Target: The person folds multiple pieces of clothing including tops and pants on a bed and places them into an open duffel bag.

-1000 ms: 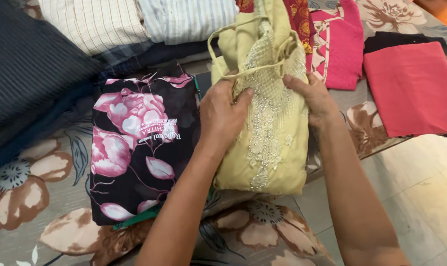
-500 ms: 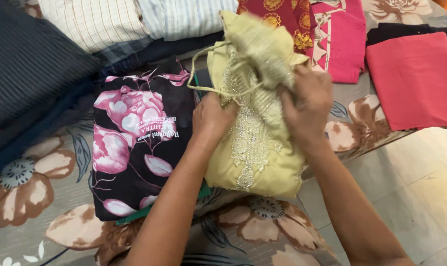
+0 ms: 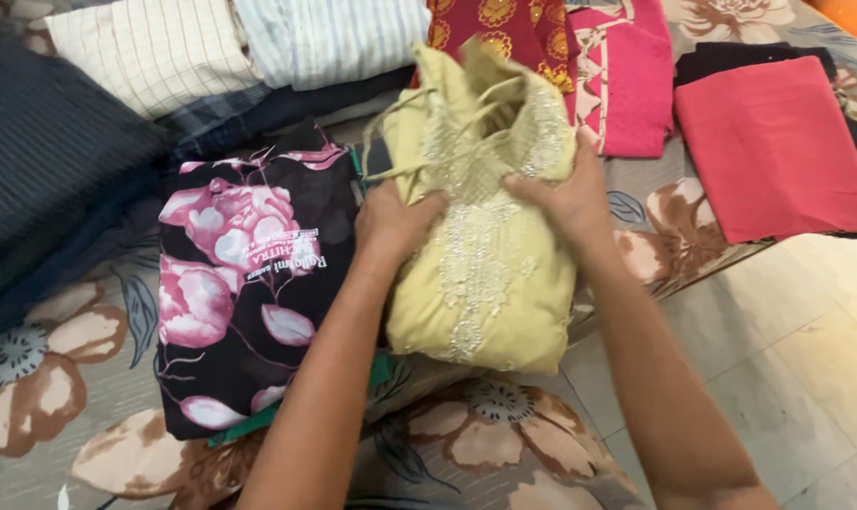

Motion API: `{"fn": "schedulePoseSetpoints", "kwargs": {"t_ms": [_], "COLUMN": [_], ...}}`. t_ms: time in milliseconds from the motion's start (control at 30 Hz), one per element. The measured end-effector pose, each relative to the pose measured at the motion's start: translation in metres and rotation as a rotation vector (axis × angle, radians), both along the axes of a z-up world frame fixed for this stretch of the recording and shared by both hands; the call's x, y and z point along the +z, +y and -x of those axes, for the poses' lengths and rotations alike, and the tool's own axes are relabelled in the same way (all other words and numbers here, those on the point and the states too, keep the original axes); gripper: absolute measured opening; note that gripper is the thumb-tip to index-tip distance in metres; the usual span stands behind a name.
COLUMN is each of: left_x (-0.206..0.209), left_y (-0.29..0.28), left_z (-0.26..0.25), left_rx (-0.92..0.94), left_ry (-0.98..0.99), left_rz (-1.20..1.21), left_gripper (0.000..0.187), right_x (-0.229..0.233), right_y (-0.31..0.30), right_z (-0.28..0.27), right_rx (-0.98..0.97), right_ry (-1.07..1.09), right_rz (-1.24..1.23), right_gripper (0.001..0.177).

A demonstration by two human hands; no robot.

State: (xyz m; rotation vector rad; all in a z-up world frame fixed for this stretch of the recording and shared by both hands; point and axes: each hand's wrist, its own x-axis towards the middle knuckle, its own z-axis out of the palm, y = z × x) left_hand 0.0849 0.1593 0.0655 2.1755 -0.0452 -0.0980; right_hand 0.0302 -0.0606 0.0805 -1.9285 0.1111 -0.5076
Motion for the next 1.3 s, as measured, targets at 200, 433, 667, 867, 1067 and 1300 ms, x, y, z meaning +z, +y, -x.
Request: {"fn": "schedulePoseSetpoints", "kwargs": {"t_ms": [200,433,667,867,1067,1300], "left_x": [-0.01,0.022,0.173,0.233,0.069,0.015], "left_y": [-0.021,-0.009,0.044,0.091,0.106,0.114], "left_z": [0.008,0.038,0.059,0.023,0.004,0.039], "left_rx": [-0.025,-0.024,-0.28,-0.278,-0.33,-0.125], "left_ry": [-0.179,-0.267,-0.359,0.03,-0.207,-0.65], "left_rz": [0.016,0.183,0.292,-0.395,-0.808,-0.563], "left_gripper": [0.061,0.052,0.042,0.042,0.074,0.07], "right_x": [-0.011,0.02,0.116,0.06,-0.051,-0.005], "right_y": [-0.011,-0.004,0.009,0.056,0.068,0.022], "right_z": [-0.007,0.014,0.056,0.034,0.025,0.015], "right_rx": [0.042,0.048,0.23,0.158,0.221,0.089], "right_ry": [-0.08,-0.431,-0.507,-0.297,0.043,-0.019], "right_rz": [-0.087,-0.059,-0.51,-0.606,-0.244,0.186], "right_gripper": [0.047,0.045,0.05,0.069,0.065,0.062]}}
